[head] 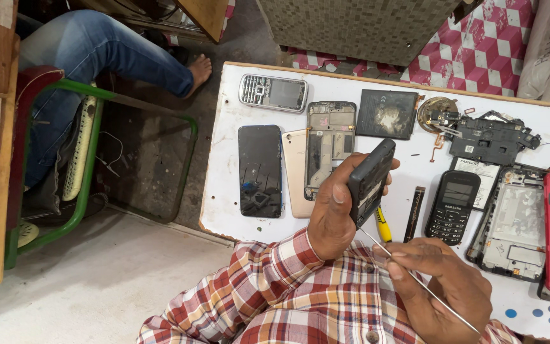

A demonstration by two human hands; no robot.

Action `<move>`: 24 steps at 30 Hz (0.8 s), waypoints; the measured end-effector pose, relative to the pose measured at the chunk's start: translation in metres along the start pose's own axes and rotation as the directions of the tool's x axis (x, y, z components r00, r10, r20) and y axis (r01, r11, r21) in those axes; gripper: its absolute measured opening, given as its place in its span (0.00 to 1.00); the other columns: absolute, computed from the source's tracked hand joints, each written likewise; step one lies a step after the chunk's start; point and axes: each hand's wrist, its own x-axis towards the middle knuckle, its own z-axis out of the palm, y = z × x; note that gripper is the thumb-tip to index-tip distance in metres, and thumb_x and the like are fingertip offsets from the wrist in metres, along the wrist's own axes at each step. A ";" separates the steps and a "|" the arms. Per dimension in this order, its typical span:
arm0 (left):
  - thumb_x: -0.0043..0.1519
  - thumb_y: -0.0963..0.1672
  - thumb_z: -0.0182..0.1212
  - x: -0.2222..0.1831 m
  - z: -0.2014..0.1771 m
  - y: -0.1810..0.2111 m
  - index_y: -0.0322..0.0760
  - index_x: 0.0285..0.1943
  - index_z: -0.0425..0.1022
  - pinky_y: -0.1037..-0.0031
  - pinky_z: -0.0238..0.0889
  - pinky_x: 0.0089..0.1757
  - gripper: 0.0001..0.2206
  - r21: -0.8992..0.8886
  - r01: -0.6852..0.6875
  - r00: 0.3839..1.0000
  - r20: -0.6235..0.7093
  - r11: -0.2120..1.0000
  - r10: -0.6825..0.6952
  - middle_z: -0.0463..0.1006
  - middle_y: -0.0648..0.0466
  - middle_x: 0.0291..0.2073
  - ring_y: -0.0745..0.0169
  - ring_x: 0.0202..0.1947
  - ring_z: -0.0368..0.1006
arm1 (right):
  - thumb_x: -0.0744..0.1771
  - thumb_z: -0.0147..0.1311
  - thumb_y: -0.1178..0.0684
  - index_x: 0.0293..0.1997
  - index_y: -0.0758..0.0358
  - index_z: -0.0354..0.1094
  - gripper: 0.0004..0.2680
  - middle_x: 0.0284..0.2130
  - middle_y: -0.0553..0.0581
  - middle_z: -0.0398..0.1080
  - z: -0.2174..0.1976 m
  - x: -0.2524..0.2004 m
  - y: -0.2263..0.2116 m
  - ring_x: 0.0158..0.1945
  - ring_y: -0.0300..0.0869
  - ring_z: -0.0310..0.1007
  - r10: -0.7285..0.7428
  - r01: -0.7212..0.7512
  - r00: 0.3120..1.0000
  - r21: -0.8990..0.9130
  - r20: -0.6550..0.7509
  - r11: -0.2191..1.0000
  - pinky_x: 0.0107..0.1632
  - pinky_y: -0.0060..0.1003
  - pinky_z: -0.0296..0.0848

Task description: The person uses a metal prying tool to work on the internal components of a disassembled mobile phone. They then set it down and pick up a second phone, continuing to pry at the back casing and internal parts.

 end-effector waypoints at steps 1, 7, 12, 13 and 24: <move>0.65 0.70 0.36 0.000 0.000 0.000 0.26 0.68 0.66 0.73 0.63 0.56 0.47 0.003 -0.005 1.000 0.002 1.000 0.005 0.70 0.50 0.50 0.67 0.49 0.66 | 0.66 0.60 0.63 0.41 0.69 0.71 0.04 0.38 0.66 0.79 0.000 0.000 -0.001 0.45 0.46 0.83 0.028 -0.028 1.000 -0.022 0.000 0.999 0.47 0.35 0.82; 0.65 0.70 0.36 -0.002 -0.002 -0.004 0.27 0.68 0.66 0.73 0.64 0.56 0.46 -0.013 0.032 0.999 -0.008 0.999 -0.032 0.71 0.52 0.49 0.67 0.51 0.67 | 0.65 0.60 0.64 0.40 0.71 0.71 0.04 0.37 0.66 0.79 0.001 0.003 0.000 0.44 0.47 0.82 0.002 0.000 1.000 -0.134 0.014 0.991 0.49 0.37 0.78; 0.72 0.65 0.36 -0.001 -0.003 -0.010 0.28 0.72 0.67 0.71 0.68 0.52 0.40 -0.312 0.137 0.986 -0.046 0.940 -0.159 0.74 0.48 0.51 0.64 0.49 0.71 | 0.68 0.57 0.64 0.45 0.73 0.70 0.04 0.40 0.71 0.78 -0.009 -0.007 0.009 0.44 0.48 0.82 0.116 -0.122 0.992 0.228 0.039 0.966 0.45 0.37 0.82; 0.72 0.64 0.36 0.001 -0.003 -0.010 0.30 0.72 0.66 0.71 0.69 0.51 0.38 -0.403 0.142 0.984 -0.040 0.904 -0.172 0.75 0.48 0.52 0.64 0.48 0.72 | 0.68 0.56 0.64 0.47 0.74 0.68 0.05 0.40 0.72 0.78 -0.012 -0.008 0.012 0.41 0.47 0.81 0.132 -0.126 0.991 0.258 -0.008 0.958 0.45 0.38 0.81; 0.75 0.65 0.34 -0.005 -0.012 0.005 0.27 0.69 0.66 0.70 0.73 0.48 0.40 -0.667 0.189 0.980 0.172 0.721 -0.098 0.77 0.47 0.44 0.62 0.46 0.76 | 0.74 0.44 0.62 0.55 0.79 0.64 0.07 0.47 0.77 0.73 -0.017 0.009 0.044 0.36 0.46 0.76 0.054 0.030 0.976 0.382 -0.209 0.924 0.46 0.38 0.76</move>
